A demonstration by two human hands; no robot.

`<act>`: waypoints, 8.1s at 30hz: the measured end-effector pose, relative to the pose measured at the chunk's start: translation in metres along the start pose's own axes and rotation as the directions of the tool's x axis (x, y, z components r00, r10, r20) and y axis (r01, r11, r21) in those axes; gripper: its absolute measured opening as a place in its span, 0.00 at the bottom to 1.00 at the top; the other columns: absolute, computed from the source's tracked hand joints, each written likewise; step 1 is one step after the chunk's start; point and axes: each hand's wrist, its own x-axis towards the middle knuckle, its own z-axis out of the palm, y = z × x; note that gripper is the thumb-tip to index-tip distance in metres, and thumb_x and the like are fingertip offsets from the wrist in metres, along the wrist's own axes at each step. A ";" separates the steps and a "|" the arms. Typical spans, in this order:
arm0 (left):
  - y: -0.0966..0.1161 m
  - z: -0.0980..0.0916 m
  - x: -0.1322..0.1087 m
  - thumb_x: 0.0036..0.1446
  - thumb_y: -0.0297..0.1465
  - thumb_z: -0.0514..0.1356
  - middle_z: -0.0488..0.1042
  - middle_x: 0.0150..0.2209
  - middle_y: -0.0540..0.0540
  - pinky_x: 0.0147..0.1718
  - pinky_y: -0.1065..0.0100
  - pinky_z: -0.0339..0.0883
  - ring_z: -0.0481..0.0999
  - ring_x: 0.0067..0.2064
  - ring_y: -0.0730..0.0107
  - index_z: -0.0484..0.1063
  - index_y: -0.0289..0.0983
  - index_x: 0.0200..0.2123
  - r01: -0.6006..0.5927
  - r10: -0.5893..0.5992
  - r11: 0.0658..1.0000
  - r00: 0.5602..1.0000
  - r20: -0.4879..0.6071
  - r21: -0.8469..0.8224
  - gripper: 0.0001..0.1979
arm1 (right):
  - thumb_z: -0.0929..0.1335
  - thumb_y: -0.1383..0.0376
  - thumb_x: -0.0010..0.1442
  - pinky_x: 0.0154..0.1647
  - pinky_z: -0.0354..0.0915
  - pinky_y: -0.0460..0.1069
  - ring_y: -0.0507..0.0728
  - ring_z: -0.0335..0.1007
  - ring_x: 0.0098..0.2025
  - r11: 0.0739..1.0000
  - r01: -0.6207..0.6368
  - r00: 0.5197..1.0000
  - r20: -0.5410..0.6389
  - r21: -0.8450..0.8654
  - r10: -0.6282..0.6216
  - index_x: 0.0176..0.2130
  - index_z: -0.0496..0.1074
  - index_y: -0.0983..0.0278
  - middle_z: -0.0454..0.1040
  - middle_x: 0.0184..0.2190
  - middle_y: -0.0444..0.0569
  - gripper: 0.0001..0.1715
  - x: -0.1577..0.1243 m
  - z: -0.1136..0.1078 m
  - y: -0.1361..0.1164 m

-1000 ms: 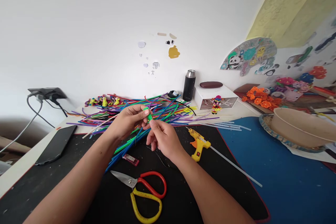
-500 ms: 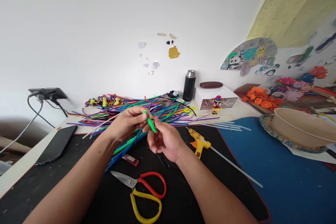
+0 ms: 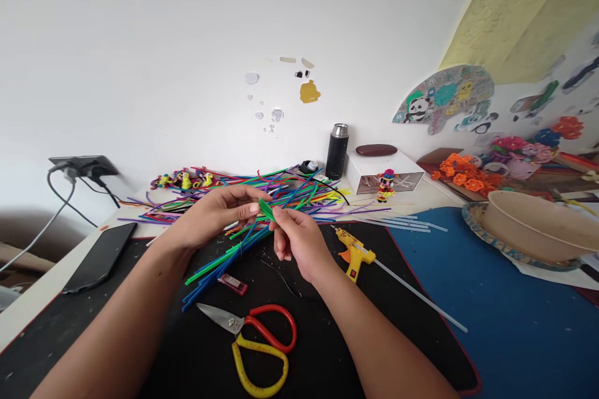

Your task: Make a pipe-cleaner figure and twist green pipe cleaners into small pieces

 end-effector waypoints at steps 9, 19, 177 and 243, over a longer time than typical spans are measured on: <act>0.022 0.000 -0.014 0.68 0.45 0.61 0.83 0.53 0.45 0.54 0.61 0.71 0.80 0.54 0.54 0.82 0.46 0.54 -0.175 0.147 0.738 0.984 0.098 0.651 0.18 | 0.70 0.42 0.66 0.17 0.54 0.45 0.49 0.59 0.13 0.957 0.103 0.994 -0.006 -0.273 -0.108 0.28 0.71 0.61 0.64 0.13 0.37 0.28 0.001 -0.003 0.006; 0.023 0.002 -0.011 0.68 0.41 0.61 0.84 0.43 0.47 0.41 0.67 0.71 0.80 0.41 0.62 0.82 0.44 0.50 -0.182 0.131 0.715 0.983 0.126 0.675 0.15 | 0.69 0.42 0.67 0.18 0.55 0.45 0.49 0.59 0.14 0.945 0.114 0.992 -0.025 -0.308 -0.127 0.28 0.70 0.61 0.64 0.13 0.37 0.29 0.001 -0.005 0.005; 0.013 -0.010 -0.003 0.56 0.46 0.65 0.78 0.25 0.50 0.27 0.70 0.64 0.75 0.27 0.66 0.80 0.39 0.31 0.095 -0.108 0.865 0.994 -0.003 0.492 0.15 | 0.70 0.50 0.67 0.17 0.53 0.44 0.48 0.60 0.14 0.937 0.062 0.998 0.030 -0.343 -0.055 0.31 0.69 0.60 0.67 0.16 0.36 0.20 -0.003 0.000 0.005; -0.002 0.029 0.002 0.68 0.36 0.59 0.87 0.37 0.47 0.36 0.69 0.71 0.85 0.36 0.63 0.84 0.40 0.44 -0.256 0.400 0.623 0.916 -0.020 0.739 0.13 | 0.76 0.47 0.58 0.14 0.45 0.44 0.47 0.57 0.14 0.996 0.089 0.979 -0.186 -0.005 -0.088 0.25 0.61 0.60 0.58 0.14 0.34 0.29 0.003 -0.001 0.001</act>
